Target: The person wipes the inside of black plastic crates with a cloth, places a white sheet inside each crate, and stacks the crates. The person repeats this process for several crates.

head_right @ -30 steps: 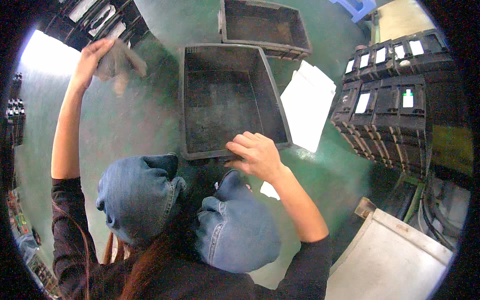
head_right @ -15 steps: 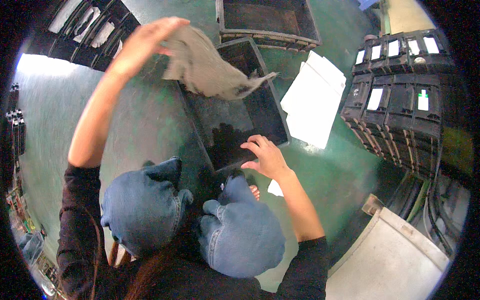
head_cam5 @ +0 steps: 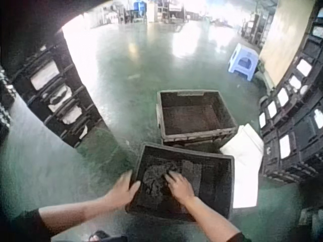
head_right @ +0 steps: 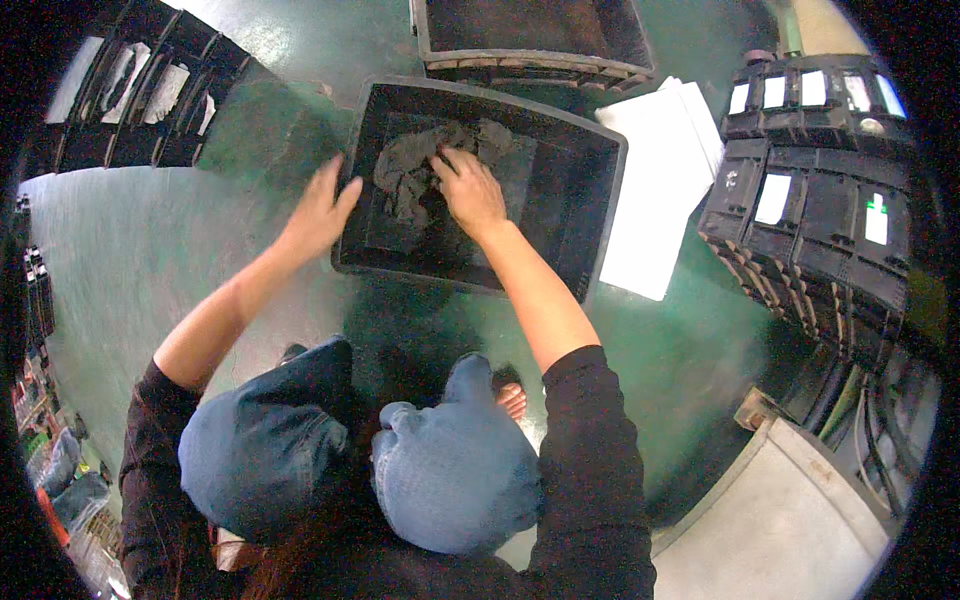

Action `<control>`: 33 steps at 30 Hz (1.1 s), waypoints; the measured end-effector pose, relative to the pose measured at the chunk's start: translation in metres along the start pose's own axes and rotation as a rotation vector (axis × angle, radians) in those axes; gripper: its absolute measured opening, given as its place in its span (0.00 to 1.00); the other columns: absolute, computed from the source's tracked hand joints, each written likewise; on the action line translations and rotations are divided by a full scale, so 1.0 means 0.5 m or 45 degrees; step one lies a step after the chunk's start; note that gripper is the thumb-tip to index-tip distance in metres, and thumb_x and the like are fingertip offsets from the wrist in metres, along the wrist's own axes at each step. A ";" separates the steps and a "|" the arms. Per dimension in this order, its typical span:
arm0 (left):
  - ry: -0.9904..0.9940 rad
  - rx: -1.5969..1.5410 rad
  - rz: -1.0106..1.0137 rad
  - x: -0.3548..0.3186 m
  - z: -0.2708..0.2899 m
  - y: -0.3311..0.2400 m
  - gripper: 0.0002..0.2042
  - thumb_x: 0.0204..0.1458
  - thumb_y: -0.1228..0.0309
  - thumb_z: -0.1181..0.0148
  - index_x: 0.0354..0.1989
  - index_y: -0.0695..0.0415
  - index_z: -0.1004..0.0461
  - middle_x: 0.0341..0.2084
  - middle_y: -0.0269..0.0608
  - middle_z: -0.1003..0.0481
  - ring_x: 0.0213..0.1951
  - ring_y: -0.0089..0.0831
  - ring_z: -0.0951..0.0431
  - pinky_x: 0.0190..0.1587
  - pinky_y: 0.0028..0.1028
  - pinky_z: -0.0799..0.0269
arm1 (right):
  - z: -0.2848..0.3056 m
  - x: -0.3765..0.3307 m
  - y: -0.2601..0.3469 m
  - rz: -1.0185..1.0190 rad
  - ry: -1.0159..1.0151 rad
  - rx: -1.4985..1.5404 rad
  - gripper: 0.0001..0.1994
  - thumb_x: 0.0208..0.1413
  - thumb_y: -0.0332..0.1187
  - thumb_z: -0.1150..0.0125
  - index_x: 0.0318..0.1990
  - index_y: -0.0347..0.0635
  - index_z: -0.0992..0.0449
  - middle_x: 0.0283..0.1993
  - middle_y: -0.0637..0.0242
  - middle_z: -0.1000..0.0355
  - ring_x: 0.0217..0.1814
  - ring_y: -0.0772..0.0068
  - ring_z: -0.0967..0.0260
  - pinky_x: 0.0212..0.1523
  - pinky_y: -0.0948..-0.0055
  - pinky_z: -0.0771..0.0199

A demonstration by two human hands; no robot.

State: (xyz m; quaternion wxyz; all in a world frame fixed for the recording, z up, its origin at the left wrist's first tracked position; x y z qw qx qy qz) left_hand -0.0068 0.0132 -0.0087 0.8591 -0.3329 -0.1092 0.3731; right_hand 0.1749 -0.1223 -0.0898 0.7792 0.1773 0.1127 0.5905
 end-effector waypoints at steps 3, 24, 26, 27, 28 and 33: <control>-0.048 -0.166 -0.040 0.084 -0.017 0.000 0.27 0.61 0.55 0.57 0.61 0.64 0.43 0.53 0.62 0.34 0.55 0.55 0.34 0.58 0.39 0.40 | -0.023 0.005 0.033 -0.113 -0.071 0.205 0.23 0.50 0.32 0.41 0.57 0.47 0.33 0.53 0.57 0.35 0.54 0.52 0.35 0.49 0.59 0.29; -0.102 -0.380 0.183 0.088 -0.016 -0.041 0.22 0.58 0.62 0.51 0.60 0.56 0.38 0.38 0.54 0.26 0.41 0.49 0.25 0.46 0.39 0.33 | 0.050 0.039 -0.092 -0.298 0.078 -0.360 0.12 0.55 0.33 0.53 0.46 0.42 0.33 0.38 0.55 0.29 0.37 0.54 0.26 0.28 0.58 0.22; -0.052 -0.436 0.254 0.084 -0.014 -0.051 0.23 0.58 0.62 0.50 0.61 0.53 0.40 0.37 0.53 0.25 0.40 0.48 0.25 0.45 0.37 0.32 | 0.113 -0.039 -0.171 -1.048 0.111 -0.412 0.11 0.55 0.31 0.54 0.44 0.39 0.33 0.38 0.52 0.30 0.34 0.53 0.26 0.27 0.57 0.23; -0.031 -0.431 0.270 0.084 -0.017 -0.056 0.23 0.58 0.63 0.50 0.62 0.53 0.40 0.37 0.53 0.25 0.40 0.48 0.25 0.45 0.37 0.32 | 0.113 -0.054 -0.178 -0.991 0.080 -0.408 0.11 0.55 0.31 0.54 0.44 0.39 0.33 0.37 0.52 0.30 0.33 0.52 0.26 0.27 0.56 0.23; 0.000 -0.426 0.280 0.085 -0.021 -0.061 0.23 0.58 0.63 0.51 0.62 0.52 0.40 0.36 0.53 0.25 0.40 0.47 0.25 0.45 0.37 0.32 | 0.108 -0.062 -0.172 -1.030 0.030 -0.468 0.11 0.55 0.31 0.54 0.44 0.39 0.33 0.37 0.51 0.30 0.32 0.52 0.26 0.26 0.56 0.23; -0.131 -0.317 0.035 0.093 -0.032 -0.059 0.24 0.58 0.63 0.51 0.64 0.49 0.41 0.37 0.54 0.26 0.40 0.48 0.25 0.44 0.37 0.31 | -0.041 0.105 0.015 -0.534 -0.114 -0.274 0.12 0.53 0.31 0.51 0.45 0.39 0.34 0.40 0.50 0.31 0.30 0.50 0.27 0.27 0.55 0.25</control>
Point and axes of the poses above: each hand's wrist, its own x-axis towards the middle knuckle, its own z-axis out of the back of the hand, y = z × x, the point moved 1 cm from there along x, towards the middle knuckle
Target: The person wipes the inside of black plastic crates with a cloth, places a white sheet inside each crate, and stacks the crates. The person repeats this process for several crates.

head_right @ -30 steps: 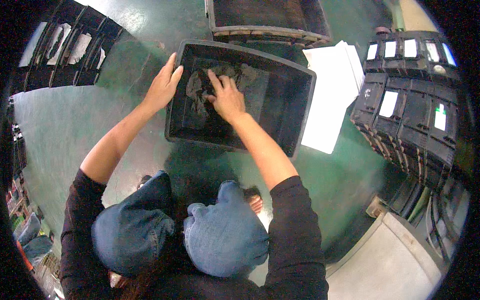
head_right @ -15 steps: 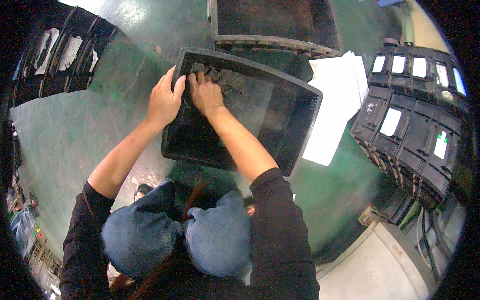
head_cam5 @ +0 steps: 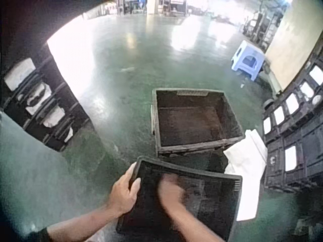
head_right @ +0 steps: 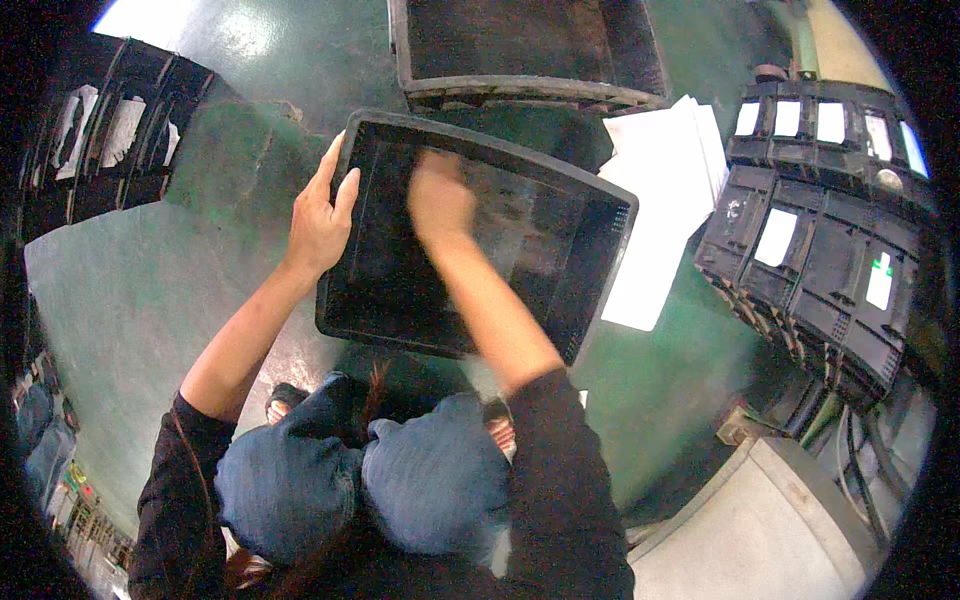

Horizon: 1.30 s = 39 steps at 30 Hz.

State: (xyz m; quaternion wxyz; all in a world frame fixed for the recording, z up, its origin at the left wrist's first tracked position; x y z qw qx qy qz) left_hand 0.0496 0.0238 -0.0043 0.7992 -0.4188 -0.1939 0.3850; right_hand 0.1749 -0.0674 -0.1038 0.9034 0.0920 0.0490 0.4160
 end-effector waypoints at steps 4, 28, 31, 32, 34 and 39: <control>-0.109 -0.004 -0.071 0.004 -0.002 0.014 0.23 0.59 0.63 0.51 0.64 0.48 0.41 0.37 0.55 0.26 0.40 0.49 0.25 0.45 0.38 0.32 | -0.021 0.032 0.081 0.286 -0.198 0.416 0.09 0.53 0.28 0.51 0.43 0.42 0.33 0.40 0.49 0.31 0.29 0.46 0.28 0.27 0.54 0.25; -0.007 0.042 0.197 -0.005 -0.005 0.010 0.23 0.57 0.58 0.49 0.60 0.51 0.36 0.43 0.54 0.25 0.46 0.43 0.24 0.49 0.32 0.32 | 0.134 -0.211 -0.206 0.688 1.120 0.070 0.12 0.49 0.32 0.42 0.41 0.40 0.29 0.40 0.55 0.28 0.45 0.48 0.30 0.43 0.55 0.29; -0.037 0.039 0.172 -0.004 -0.005 0.009 0.23 0.58 0.57 0.49 0.60 0.51 0.36 0.44 0.54 0.25 0.47 0.43 0.24 0.50 0.33 0.32 | 0.108 -0.179 -0.056 0.808 1.018 0.107 0.12 0.53 0.31 0.49 0.45 0.43 0.29 0.44 0.54 0.28 0.43 0.47 0.29 0.43 0.55 0.27; -0.018 0.008 0.192 -0.004 -0.003 0.009 0.23 0.58 0.57 0.50 0.61 0.51 0.36 0.44 0.53 0.25 0.48 0.43 0.24 0.51 0.33 0.33 | 0.096 -0.163 -0.008 0.815 0.946 0.318 0.13 0.53 0.30 0.53 0.46 0.43 0.29 0.47 0.53 0.29 0.41 0.48 0.27 0.41 0.56 0.26; -0.069 0.025 0.130 -0.001 0.000 0.008 0.23 0.57 0.56 0.50 0.60 0.47 0.36 0.38 0.53 0.25 0.42 0.46 0.25 0.46 0.36 0.32 | 0.079 -0.117 0.044 1.114 0.715 0.334 0.16 0.50 0.24 0.54 0.48 0.45 0.31 0.48 0.56 0.30 0.46 0.51 0.29 0.42 0.57 0.26; -0.002 0.014 0.146 0.001 0.007 0.011 0.24 0.58 0.57 0.50 0.60 0.53 0.37 0.42 0.54 0.25 0.44 0.44 0.24 0.48 0.34 0.33 | 0.085 -0.001 -0.031 0.387 -0.011 0.245 0.10 0.50 0.30 0.47 0.41 0.43 0.26 0.43 0.56 0.28 0.47 0.53 0.30 0.41 0.58 0.26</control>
Point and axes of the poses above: each hand's wrist, its own x-axis towards the middle knuckle, its own z-axis out of the back of the hand, y = z × x, the point moved 1 cm from there along x, towards the middle knuckle
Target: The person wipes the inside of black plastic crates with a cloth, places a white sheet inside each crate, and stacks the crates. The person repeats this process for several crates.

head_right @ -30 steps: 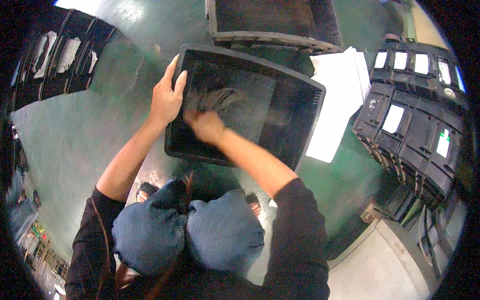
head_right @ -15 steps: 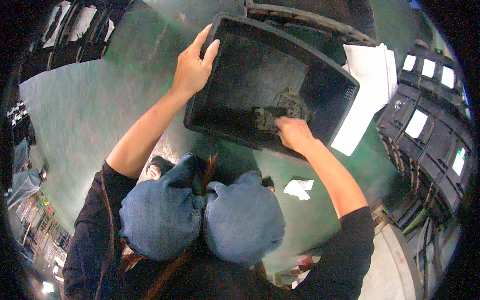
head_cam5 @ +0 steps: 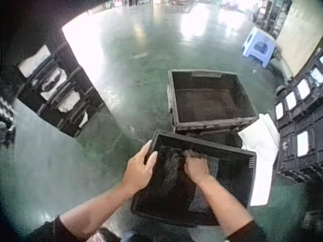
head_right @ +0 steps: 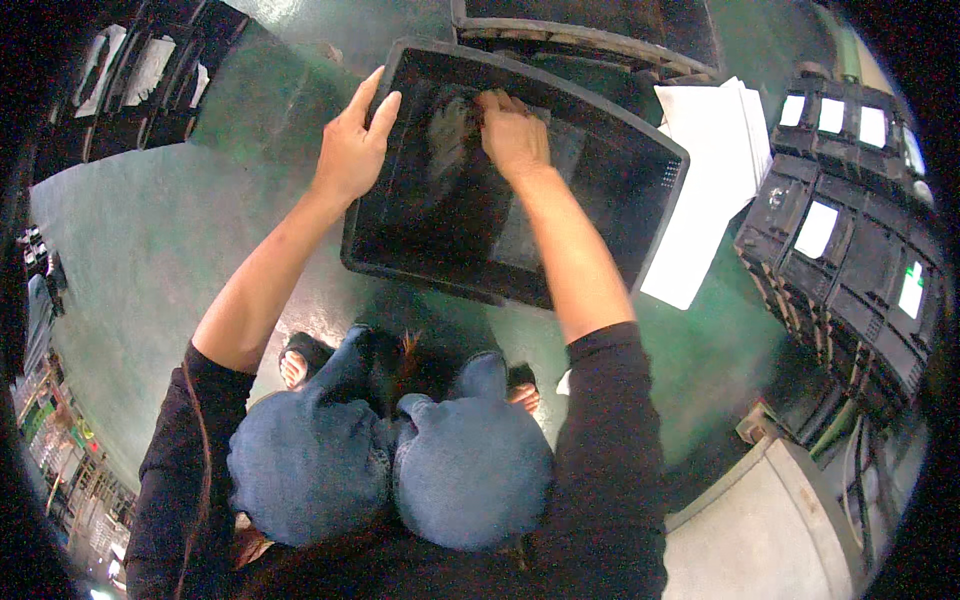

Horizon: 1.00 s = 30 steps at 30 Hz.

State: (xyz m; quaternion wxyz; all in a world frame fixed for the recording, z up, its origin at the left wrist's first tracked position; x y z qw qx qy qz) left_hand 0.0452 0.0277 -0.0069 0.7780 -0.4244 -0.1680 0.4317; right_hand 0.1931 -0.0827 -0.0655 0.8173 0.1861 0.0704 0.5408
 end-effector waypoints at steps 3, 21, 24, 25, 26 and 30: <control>0.006 -0.061 -0.032 0.001 0.002 -0.001 0.24 0.57 0.57 0.50 0.59 0.56 0.36 0.39 0.55 0.25 0.41 0.48 0.25 0.45 0.37 0.32 | -0.002 -0.008 -0.014 0.162 -0.032 -0.043 0.12 0.49 0.32 0.43 0.42 0.45 0.26 0.46 0.61 0.31 0.47 0.55 0.31 0.41 0.61 0.25; 0.028 0.015 -0.045 0.004 -0.001 -0.004 0.21 0.58 0.61 0.49 0.55 0.62 0.34 0.40 0.54 0.24 0.43 0.41 0.22 0.46 0.32 0.31 | -0.079 0.035 0.072 -0.040 0.125 0.096 0.16 0.49 0.26 0.50 0.47 0.40 0.31 0.49 0.59 0.29 0.48 0.55 0.33 0.44 0.57 0.29; 0.025 -0.023 -0.007 0.005 0.000 -0.006 0.20 0.57 0.60 0.50 0.54 0.57 0.33 0.42 0.56 0.26 0.45 0.52 0.26 0.47 0.39 0.32 | -0.057 0.026 0.056 0.147 0.257 0.066 0.16 0.49 0.26 0.50 0.48 0.41 0.31 0.49 0.60 0.29 0.50 0.57 0.34 0.45 0.59 0.30; -0.004 0.009 -0.024 0.004 0.001 -0.007 0.20 0.57 0.60 0.50 0.54 0.57 0.33 0.41 0.56 0.25 0.45 0.53 0.26 0.47 0.39 0.32 | -0.051 0.026 0.050 0.304 0.209 -0.004 0.16 0.50 0.27 0.50 0.48 0.41 0.31 0.50 0.60 0.29 0.50 0.59 0.34 0.45 0.61 0.30; 0.007 0.011 -0.018 0.004 0.001 -0.008 0.20 0.57 0.59 0.50 0.54 0.58 0.33 0.40 0.56 0.25 0.44 0.51 0.25 0.47 0.37 0.32 | -0.049 0.024 0.044 0.461 0.275 -0.082 0.16 0.50 0.27 0.50 0.48 0.41 0.31 0.50 0.61 0.29 0.51 0.60 0.34 0.46 0.62 0.31; -0.001 0.011 -0.025 0.003 0.004 -0.010 0.21 0.58 0.59 0.50 0.54 0.60 0.33 0.39 0.56 0.24 0.43 0.47 0.23 0.47 0.34 0.31 | -0.056 0.036 0.032 0.643 -0.131 -0.440 0.19 0.53 0.33 0.51 0.53 0.41 0.33 0.48 0.67 0.28 0.49 0.67 0.34 0.46 0.66 0.32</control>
Point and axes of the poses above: each hand's wrist, its own x-axis towards the middle knuckle, its own z-axis out of the back of the hand, y = z × x, the point moved 1 cm from there along x, towards the middle knuckle
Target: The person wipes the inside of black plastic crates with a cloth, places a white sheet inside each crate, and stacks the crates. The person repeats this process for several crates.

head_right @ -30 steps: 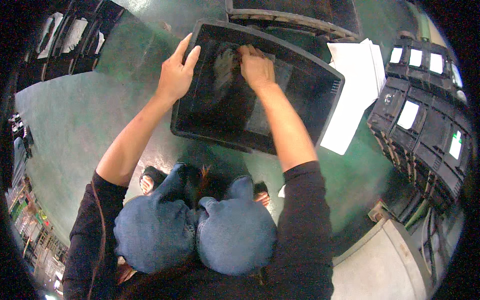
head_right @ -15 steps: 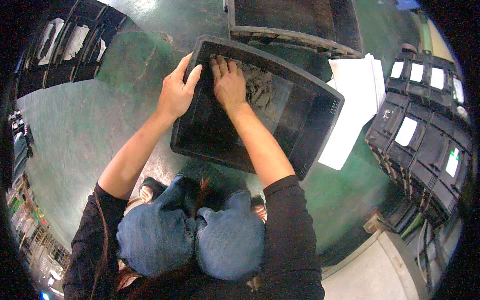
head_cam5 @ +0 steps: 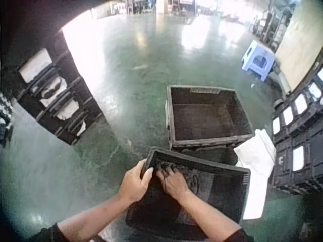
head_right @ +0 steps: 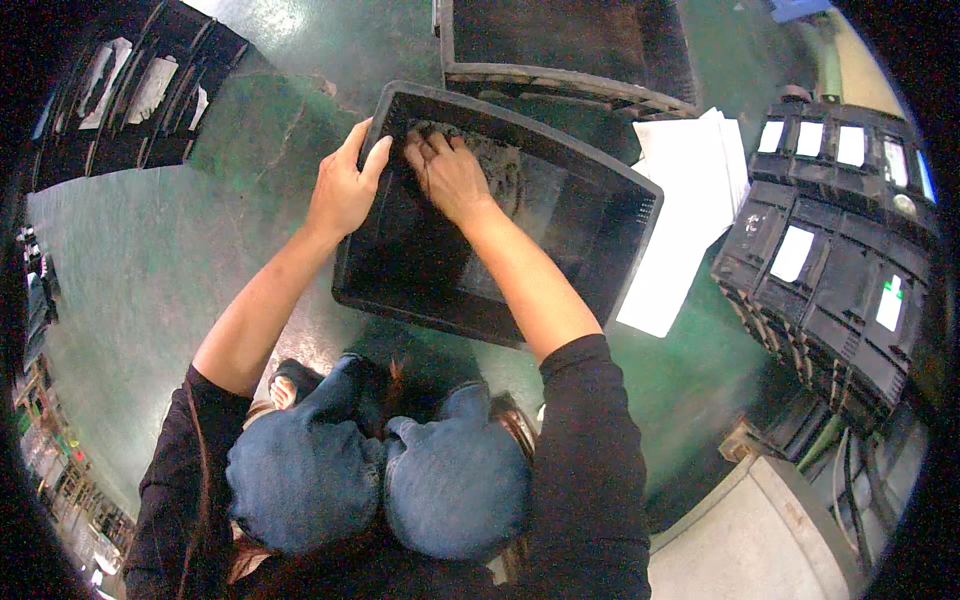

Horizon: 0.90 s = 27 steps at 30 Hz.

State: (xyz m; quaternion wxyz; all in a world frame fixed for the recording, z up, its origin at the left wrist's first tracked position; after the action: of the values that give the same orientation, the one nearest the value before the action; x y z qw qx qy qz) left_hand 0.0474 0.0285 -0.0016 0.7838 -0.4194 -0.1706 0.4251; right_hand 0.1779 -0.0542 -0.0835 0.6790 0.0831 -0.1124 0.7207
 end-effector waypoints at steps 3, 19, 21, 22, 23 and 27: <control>0.034 -0.055 0.046 -0.003 0.001 -0.002 0.21 0.57 0.58 0.50 0.54 0.59 0.33 0.39 0.56 0.24 0.44 0.50 0.24 0.47 0.37 0.31 | -0.011 0.002 0.002 -0.062 0.022 -0.053 0.17 0.51 0.32 0.50 0.50 0.43 0.32 0.48 0.68 0.28 0.51 0.67 0.35 0.48 0.65 0.32; 0.063 0.038 0.187 -0.008 0.006 -0.015 0.23 0.57 0.54 0.52 0.56 0.54 0.38 0.34 0.56 0.23 0.40 0.52 0.24 0.43 0.43 0.32 | 0.087 -0.296 -0.171 -0.695 0.593 -0.647 0.12 0.55 0.31 0.53 0.45 0.40 0.29 0.34 0.63 0.26 0.43 0.60 0.33 0.50 0.61 0.41; 0.021 0.079 0.157 -0.007 0.004 -0.013 0.23 0.57 0.53 0.52 0.55 0.54 0.38 0.34 0.57 0.24 0.39 0.54 0.24 0.42 0.44 0.32 | 0.078 -0.289 -0.170 -0.781 0.678 -0.686 0.11 0.55 0.30 0.54 0.43 0.40 0.28 0.34 0.62 0.26 0.43 0.60 0.33 0.48 0.62 0.41; 0.000 0.109 0.140 -0.007 0.002 -0.013 0.22 0.57 0.53 0.51 0.55 0.55 0.38 0.33 0.58 0.24 0.39 0.55 0.24 0.42 0.44 0.32 | 0.078 -0.284 -0.164 -0.771 0.617 -0.651 0.11 0.55 0.30 0.54 0.42 0.40 0.28 0.34 0.61 0.26 0.43 0.60 0.33 0.48 0.62 0.41; -0.007 0.137 0.149 -0.009 -0.001 -0.011 0.22 0.57 0.53 0.51 0.54 0.55 0.38 0.33 0.59 0.24 0.39 0.55 0.24 0.42 0.45 0.32 | 0.083 -0.282 -0.151 -0.810 0.604 -0.631 0.10 0.55 0.30 0.54 0.41 0.40 0.28 0.35 0.60 0.27 0.43 0.60 0.33 0.47 0.63 0.41; -0.010 0.111 0.173 -0.009 -0.005 -0.009 0.23 0.57 0.53 0.51 0.52 0.58 0.40 0.32 0.61 0.24 0.38 0.56 0.24 0.41 0.45 0.32 | 0.140 -0.286 -0.081 -0.871 0.735 -0.435 0.08 0.52 0.31 0.51 0.36 0.39 0.30 0.35 0.58 0.26 0.43 0.60 0.31 0.44 0.64 0.37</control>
State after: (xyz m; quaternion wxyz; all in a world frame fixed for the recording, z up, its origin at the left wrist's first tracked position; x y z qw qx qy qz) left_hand 0.0488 0.0221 0.0010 0.7699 -0.3937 -0.1261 0.4861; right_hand 0.2253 -0.2084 -0.0530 0.8847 -0.2011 -0.0022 0.4206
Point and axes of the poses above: each hand's wrist, its own x-axis towards the middle knuckle, its own z-axis out of the back of the hand, y = z × x, the point moved 1 cm from there along x, towards the middle knuckle
